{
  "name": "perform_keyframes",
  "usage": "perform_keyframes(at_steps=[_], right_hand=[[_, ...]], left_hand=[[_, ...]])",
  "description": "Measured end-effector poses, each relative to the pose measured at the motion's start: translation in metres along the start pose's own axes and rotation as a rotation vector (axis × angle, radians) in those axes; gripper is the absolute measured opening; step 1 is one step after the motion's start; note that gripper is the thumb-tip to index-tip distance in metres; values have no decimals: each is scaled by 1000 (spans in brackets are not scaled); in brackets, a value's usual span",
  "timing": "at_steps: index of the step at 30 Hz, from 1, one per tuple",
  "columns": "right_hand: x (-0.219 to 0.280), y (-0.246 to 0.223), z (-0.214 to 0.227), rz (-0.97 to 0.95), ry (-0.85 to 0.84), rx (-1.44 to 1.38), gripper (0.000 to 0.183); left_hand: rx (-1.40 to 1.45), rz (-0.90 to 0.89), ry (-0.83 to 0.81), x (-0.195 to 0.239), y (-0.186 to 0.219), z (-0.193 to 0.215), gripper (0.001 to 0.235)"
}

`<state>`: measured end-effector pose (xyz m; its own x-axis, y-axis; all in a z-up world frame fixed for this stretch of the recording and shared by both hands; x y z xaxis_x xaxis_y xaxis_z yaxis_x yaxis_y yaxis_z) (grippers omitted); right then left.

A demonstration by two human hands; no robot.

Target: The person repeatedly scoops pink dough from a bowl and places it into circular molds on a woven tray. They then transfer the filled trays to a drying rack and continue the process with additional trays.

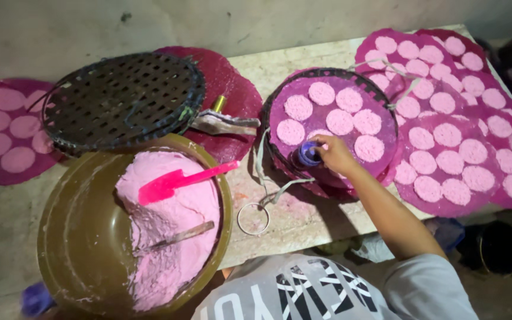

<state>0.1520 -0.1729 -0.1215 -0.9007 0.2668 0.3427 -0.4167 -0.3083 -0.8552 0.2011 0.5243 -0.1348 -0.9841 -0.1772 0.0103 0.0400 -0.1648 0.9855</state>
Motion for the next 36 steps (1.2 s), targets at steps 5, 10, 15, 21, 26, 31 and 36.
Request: perform_keyframes(at_steps=[5, 10, 15, 21, 26, 31, 36], right_hand=[[-25, 0, 22, 115, -108, -153, 20], [-118, -37, 97, 455, 373, 269, 19], [-209, -48, 107, 482, 468, 295, 8], [-205, -38, 126, 501, 474, 291, 11], [-155, 35, 226, 429, 373, 411, 18], [-121, 113, 273, 215, 386, 605, 22], [-79, 69, 248, 372, 572, 775, 27]], left_hand=[[-56, -69, -5, 22, 37, -43, 67], [-78, -153, -75, 56, 84, -98, 69], [-79, -207, -272, 106, 115, -184, 71], [-81, -219, -597, 155, 126, -298, 74], [-133, -239, -858, 183, 117, -376, 74], [-480, -133, -931, 193, 92, -398, 70], [-355, -202, -945, 191, 86, -403, 73]])
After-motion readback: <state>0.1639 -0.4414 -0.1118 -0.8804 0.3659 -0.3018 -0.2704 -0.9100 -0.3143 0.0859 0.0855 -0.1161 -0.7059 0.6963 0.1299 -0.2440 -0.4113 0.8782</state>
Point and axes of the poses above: each hand's wrist, its own x-axis away from the middle knuckle, its own z-axis out of the back of the hand, y = z × x, the point moved 6 cm from there along -x, towards the middle knuckle, and after that the axes turned 11 degrees about -y, right-handed, at the moved point
